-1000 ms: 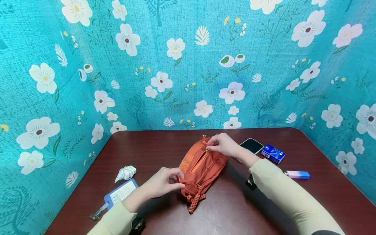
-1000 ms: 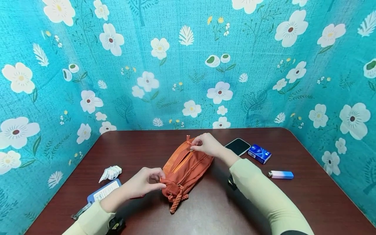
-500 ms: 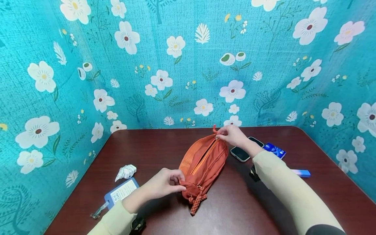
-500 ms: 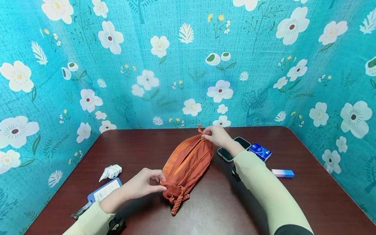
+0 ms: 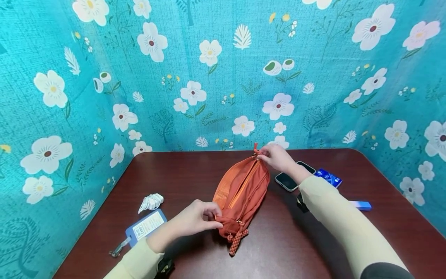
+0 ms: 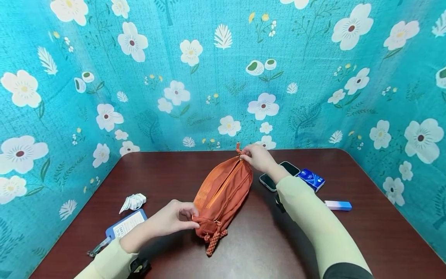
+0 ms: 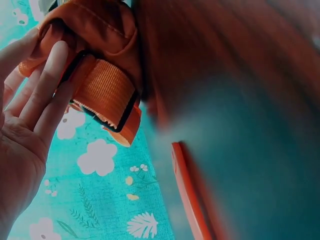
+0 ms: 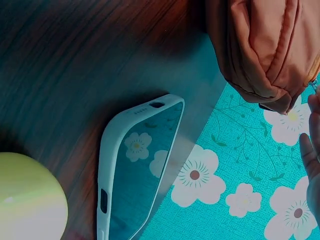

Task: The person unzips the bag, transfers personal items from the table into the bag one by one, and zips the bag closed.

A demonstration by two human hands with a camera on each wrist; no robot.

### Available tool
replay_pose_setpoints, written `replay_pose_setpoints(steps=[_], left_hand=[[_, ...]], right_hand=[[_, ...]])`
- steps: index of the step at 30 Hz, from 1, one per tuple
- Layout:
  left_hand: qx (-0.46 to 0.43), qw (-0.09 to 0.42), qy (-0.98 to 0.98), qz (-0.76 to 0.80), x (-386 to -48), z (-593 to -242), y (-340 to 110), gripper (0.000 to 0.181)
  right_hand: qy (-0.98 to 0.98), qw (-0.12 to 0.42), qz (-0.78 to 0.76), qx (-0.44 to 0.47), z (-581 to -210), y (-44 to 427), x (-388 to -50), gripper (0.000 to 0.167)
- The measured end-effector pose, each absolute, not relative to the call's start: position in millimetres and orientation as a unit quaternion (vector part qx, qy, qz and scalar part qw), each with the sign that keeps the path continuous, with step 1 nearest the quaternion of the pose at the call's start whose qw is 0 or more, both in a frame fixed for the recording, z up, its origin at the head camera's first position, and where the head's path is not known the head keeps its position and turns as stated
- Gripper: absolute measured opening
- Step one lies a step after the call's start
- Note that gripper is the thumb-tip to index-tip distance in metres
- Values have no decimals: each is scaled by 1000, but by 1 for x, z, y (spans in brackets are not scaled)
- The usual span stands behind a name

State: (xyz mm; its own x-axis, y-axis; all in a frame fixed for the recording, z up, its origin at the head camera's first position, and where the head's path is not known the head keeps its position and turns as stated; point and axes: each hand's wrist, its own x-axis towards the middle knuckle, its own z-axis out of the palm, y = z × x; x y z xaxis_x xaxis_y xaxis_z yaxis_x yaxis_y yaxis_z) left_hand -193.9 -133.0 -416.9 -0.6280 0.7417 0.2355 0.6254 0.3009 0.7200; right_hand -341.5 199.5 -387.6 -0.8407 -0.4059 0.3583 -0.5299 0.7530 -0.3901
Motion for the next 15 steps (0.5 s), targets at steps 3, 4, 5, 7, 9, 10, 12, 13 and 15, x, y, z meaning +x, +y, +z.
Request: replay_pose_setpoints(steps=[3,4,5,7,9,10,12,13,15], left_hand=[[432,73,800,409,-196,-416,-134,14],[433,74,801,408,-197,-416,-135,14],[431,74,803,405,-198,-415,-135,14],[425,72,809,400,-200,-413,-137,14],[414,72,814,401,-204,-410,-138,15],[408,73,816,403,-206,-408,-139,16],[401,70,818,406,-212,-405,-140,16],[398,71,818,410,-215,-403,-140,16],[399,54,821,405,-223,-399,-139,14]], right_hand=[[-929,120,250,244,-388,201,-342,9],[-929,117,253,243,-389,201,-343,9],[-929,114,256,241,-390,202,-343,9],[-928,108,265,240,-391,202,-343,9],[-925,103,276,241,-390,202,-343,9],[-923,101,281,243,-390,201,-342,9],[-921,98,286,245,-389,200,-342,9],[-921,98,286,247,-389,200,-343,9],[-920,99,286,248,-389,199,-344,9]])
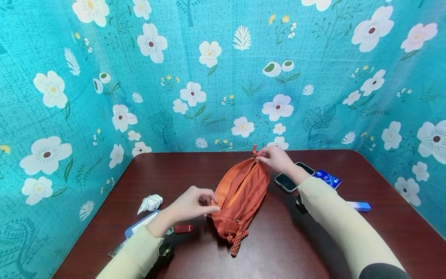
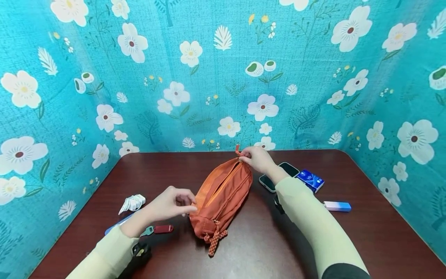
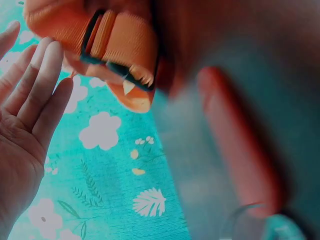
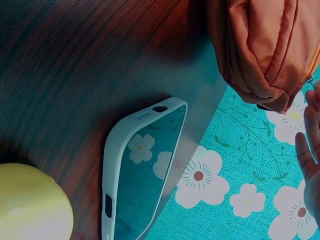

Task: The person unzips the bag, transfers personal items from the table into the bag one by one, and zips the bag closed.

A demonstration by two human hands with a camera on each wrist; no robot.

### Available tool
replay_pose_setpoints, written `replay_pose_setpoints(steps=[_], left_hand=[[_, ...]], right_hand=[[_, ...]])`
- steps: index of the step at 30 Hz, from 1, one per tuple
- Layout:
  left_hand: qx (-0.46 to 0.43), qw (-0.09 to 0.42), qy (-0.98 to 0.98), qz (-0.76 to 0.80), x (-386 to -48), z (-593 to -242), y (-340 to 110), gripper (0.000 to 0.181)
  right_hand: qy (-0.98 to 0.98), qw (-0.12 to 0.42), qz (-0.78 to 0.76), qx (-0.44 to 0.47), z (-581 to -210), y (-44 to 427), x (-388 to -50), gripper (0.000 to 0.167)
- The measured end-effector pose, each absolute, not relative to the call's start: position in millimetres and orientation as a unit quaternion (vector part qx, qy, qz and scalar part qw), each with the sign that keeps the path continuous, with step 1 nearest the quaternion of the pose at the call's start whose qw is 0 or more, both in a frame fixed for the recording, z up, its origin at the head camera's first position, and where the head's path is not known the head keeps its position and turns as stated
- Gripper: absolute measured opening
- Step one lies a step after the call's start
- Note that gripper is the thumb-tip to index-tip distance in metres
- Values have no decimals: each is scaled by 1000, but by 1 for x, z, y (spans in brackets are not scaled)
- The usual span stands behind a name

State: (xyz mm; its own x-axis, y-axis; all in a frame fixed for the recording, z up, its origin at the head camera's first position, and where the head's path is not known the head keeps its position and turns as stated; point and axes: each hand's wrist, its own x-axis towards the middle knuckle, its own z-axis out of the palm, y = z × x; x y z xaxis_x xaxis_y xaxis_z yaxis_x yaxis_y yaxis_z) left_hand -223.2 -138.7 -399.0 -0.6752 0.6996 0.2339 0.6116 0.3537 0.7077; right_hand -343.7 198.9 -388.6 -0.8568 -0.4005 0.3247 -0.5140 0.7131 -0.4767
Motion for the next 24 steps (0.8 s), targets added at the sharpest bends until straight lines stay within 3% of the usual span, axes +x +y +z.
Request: replay_pose_setpoints(steps=[5,9,17,24], left_hand=[[412,3,833,369,-248,-390,-128,11],[418,-7,839,348,-266,-386,-119,12],[380,18,863,332,-292,-392,-101,31],[350,53,856,375,-299,-399,-83,34]], right_hand=[[-921,102,281,249,-387,198,-345,10],[-922,103,281,245,-386,197,-345,11],[-925,96,283,237,-388,199,-344,9],[-923,96,291,233,-391,200,-344,10]])
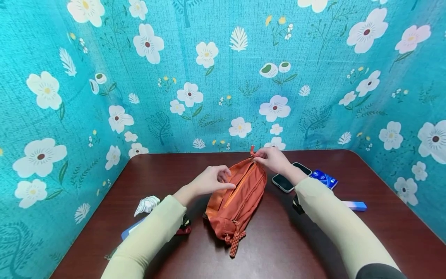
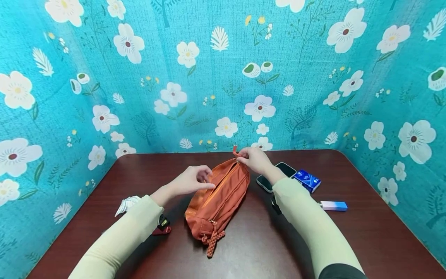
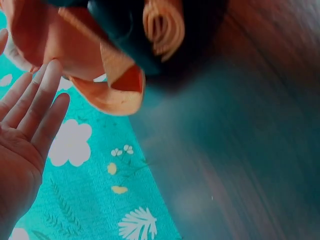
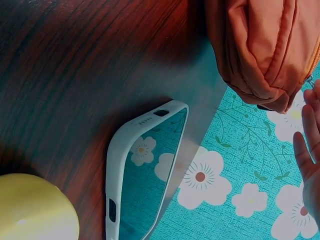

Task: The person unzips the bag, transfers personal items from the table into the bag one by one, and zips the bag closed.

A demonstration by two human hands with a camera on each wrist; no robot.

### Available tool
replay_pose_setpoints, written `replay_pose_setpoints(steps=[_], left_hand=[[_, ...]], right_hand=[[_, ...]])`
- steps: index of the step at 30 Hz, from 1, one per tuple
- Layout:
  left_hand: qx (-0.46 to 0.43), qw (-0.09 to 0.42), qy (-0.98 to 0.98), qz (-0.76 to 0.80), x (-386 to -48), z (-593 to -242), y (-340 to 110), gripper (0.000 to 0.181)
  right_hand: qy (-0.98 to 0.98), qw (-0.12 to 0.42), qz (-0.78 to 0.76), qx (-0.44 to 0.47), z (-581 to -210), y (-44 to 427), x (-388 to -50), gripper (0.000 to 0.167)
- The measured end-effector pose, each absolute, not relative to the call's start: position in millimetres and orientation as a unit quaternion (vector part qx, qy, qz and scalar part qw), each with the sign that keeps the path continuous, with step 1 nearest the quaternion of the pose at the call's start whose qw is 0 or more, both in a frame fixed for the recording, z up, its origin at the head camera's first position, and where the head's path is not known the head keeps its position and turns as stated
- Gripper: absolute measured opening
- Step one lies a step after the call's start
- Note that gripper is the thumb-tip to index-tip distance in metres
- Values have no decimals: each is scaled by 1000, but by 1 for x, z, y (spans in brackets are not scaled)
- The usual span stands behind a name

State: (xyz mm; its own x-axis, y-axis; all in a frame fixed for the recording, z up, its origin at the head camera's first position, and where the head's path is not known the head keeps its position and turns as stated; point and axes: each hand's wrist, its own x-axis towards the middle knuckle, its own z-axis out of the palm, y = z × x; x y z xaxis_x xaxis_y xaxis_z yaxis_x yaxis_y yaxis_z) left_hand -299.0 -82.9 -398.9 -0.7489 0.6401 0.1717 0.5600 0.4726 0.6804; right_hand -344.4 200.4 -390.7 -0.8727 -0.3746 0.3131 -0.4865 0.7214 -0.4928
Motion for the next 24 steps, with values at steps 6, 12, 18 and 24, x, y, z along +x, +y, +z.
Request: replay_pose_setpoints(steps=[6,12,18,24], left_hand=[[358,65,854,370,-298,-401,-76,29],[371,79,837,394,-297,-404,-73,23],[372,71,827,415,-295,-403,-75,22],[356,68,829,426,-292,-401,-77,22]], right_hand=[[-925,94,295,220,-392,201,-344,12],[-924,101,298,218,-397,203,-344,11],[-932,97,293,191,-399,206,-342,16],[-945,94,272,156,-393,212,-329,21]])
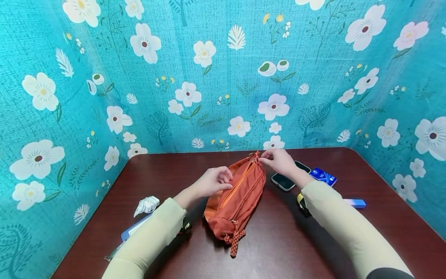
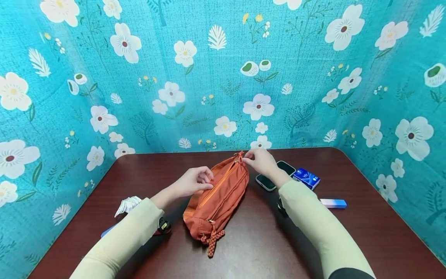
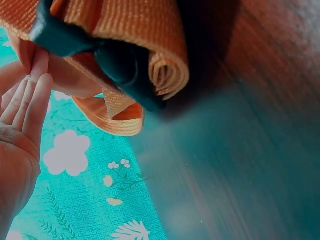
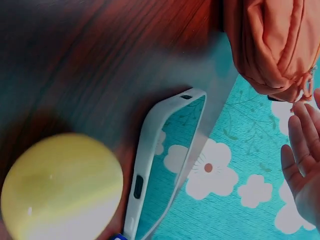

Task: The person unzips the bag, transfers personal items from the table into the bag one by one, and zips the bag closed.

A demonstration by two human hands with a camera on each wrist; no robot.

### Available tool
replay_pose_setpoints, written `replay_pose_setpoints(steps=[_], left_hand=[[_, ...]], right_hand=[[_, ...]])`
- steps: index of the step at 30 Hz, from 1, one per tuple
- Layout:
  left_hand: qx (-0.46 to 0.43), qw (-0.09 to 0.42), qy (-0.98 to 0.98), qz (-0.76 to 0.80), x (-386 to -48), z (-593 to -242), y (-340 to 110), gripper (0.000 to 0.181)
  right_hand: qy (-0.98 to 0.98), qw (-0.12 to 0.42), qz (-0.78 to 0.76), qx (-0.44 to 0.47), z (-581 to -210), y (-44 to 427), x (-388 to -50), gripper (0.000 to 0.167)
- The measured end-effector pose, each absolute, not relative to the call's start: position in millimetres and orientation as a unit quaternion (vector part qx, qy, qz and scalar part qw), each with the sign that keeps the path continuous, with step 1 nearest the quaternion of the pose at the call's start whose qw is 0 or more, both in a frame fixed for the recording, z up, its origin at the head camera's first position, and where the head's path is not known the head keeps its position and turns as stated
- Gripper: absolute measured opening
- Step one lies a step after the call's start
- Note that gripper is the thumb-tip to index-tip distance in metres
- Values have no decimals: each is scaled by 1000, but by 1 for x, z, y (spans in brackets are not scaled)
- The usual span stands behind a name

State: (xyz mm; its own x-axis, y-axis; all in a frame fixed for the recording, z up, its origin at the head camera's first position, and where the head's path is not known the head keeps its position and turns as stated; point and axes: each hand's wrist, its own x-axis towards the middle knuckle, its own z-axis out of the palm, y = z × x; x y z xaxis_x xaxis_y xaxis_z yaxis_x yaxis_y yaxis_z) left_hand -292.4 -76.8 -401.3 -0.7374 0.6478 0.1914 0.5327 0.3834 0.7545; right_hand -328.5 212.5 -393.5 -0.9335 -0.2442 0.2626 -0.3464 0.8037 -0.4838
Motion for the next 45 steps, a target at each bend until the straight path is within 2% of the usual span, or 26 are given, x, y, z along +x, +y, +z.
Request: replay_pose_setpoints(steps=[6,14,20,32,45], left_hand=[[341,63,833,431,-290,-401,-78,22],[344,61,829,436,-290,-402,-77,23],[344,54,827,442,-291,-401,-77,23],[337,59,826,448,-285,-403,-76,22],[336,56,826,450,-280,-398,-75,20]], right_hand=[[-940,96,274,179,-385,208,-309,17],[-910,105,309,255,-389,185,-284,12],[-885,100,334,309,-396,175,-279,17],[-892,80,297,332,-410,172,-281,35],[-899,132,265,322,-409,175,-282,15]])
